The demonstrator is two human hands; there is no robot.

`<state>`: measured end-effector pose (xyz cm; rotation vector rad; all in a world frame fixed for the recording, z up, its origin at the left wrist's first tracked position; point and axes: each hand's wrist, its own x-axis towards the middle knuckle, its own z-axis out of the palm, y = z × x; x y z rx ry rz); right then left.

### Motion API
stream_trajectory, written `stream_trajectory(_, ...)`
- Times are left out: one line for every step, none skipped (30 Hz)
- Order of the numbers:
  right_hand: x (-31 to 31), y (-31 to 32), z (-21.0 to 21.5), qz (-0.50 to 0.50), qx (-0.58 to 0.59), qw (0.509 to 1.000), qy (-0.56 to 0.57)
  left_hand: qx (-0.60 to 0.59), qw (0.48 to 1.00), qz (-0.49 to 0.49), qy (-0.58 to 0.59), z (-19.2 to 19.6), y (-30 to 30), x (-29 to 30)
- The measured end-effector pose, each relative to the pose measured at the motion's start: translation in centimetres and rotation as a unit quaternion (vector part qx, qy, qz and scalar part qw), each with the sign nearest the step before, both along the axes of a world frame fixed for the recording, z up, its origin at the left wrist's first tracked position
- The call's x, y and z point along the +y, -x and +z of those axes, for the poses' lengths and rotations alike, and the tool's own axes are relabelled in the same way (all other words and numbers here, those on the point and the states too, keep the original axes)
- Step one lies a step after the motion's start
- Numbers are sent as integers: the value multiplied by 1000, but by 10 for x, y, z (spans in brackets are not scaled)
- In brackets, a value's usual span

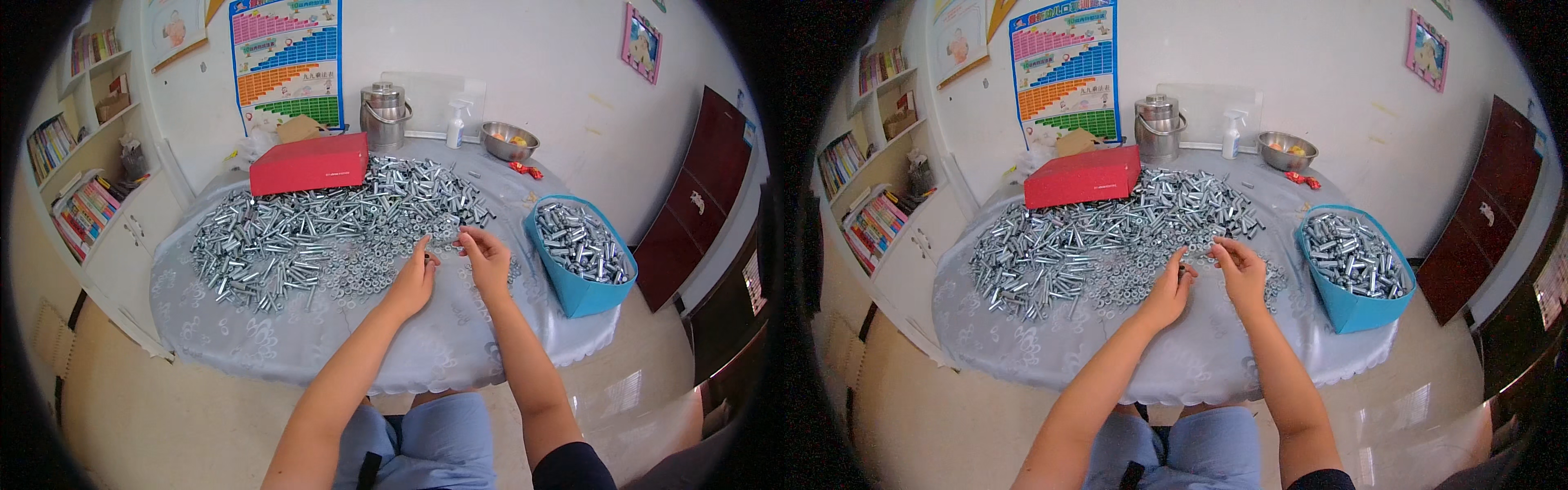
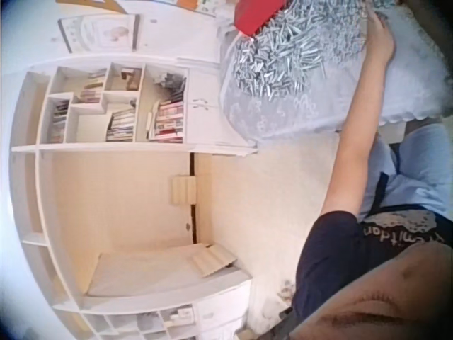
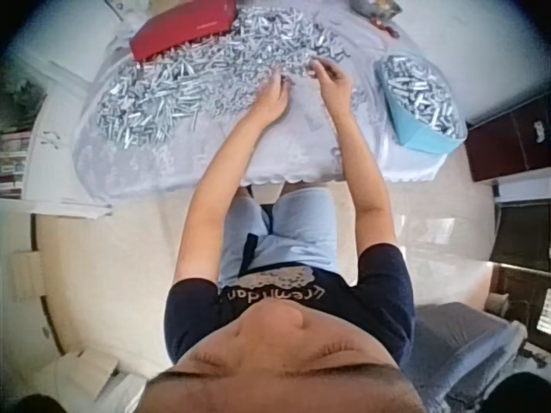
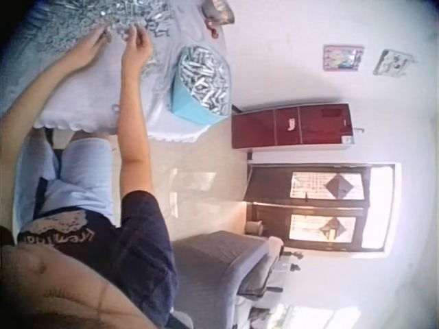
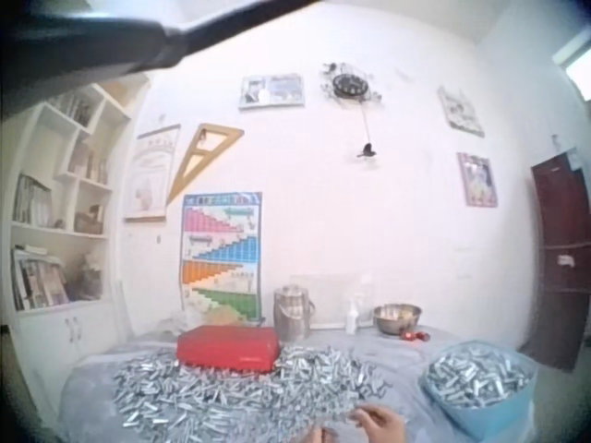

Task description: The person sits at a table and repeatedly picks up bolts and washers from a large pile. They thread the washers onto the bolts by hand and place the assembled units into a blue plastic bin.

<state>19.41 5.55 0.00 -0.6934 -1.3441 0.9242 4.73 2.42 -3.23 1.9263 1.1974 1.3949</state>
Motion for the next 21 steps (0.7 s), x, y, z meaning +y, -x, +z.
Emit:
stream_trajectory(0, -1, 1, -3, -9, 1000, -3, -9, 1000, -25, 12, 2, 0, 0)
stream_trajectory(-1, 0, 1, -4, -16, 1000, -4, -8, 999, -29, 12, 3, -1, -1)
stream_trajectory(-2, 1, 0, -7, -24, 1000, -6, -7, 999, -34, 11, 4, -1, -3)
stream_trajectory(-2, 1, 0, -9, -27, 1000, -8, -6, 999, -39, 11, 4, -2, -3)
stream_trajectory(-3, 2, 0, -9, -29, 999, -8, -35, 999, -40, 12, 0, -1, -2)
stream_trajectory(-4, 4, -1, -9, -32, 999, -9, -64, 997, -41, 13, -5, -2, 2)
stream_trajectory(-4, 5, -1, -9, -23, 1000, -12, -93, 995, -43, 14, -9, -2, 3)
stream_trajectory(-3, 4, -1, -12, -15, 1000, -15, -135, 988, -53, 59, -7, -2, 6)
stream_trajectory(-3, 2, 0, -15, -7, 1000, -19, -176, 977, -63, 104, -3, 0, 9)
stream_trajectory(-4, 1, 2, -13, -4, 1000, -15, -217, 962, -72, 148, 0, 1, 12)
stream_trajectory(-4, 0, 4, -8, 1, 1000, -11, -262, 947, -73, 171, 6, 4, 9)
stream_trajectory(-4, 0, 5, -4, 6, 1000, -8, -311, 923, -87, 209, 6, 6, 8)
stream_trajectory(-4, 0, 4, 3, 13, 1000, -6, -359, 895, -99, 247, 5, 8, 8)
stream_trajectory(-3, 0, 4, 9, 20, 1000, -4, -405, 862, -113, 283, 6, 8, 8)
stream_trajectory(-2, 0, 3, 15, 28, 999, -3, -420, 854, -121, 283, 7, 8, 8)
stream_trajectory(-1, 0, 2, 15, 30, 999, -2, -435, 845, -128, 283, 9, 7, 6)
stream_trajectory(0, -1, 2, 14, 32, 999, -2, -450, 836, -136, 282, 10, 7, 5)
stream_trajectory(0, -1, 2, 13, 33, 999, -2, -461, 829, -136, 286, 9, 7, 6)
stream_trajectory(0, -2, 2, 13, 40, 999, 3, -471, 822, -136, 289, 7, 8, 9)
stream_trajectory(1, -2, 2, 13, 46, 999, 8, -482, 815, -136, 292, 5, 8, 10)
stream_trajectory(1, -2, 2, 14, 53, 998, 13, -485, 813, -138, 292, 4, 9, 10)
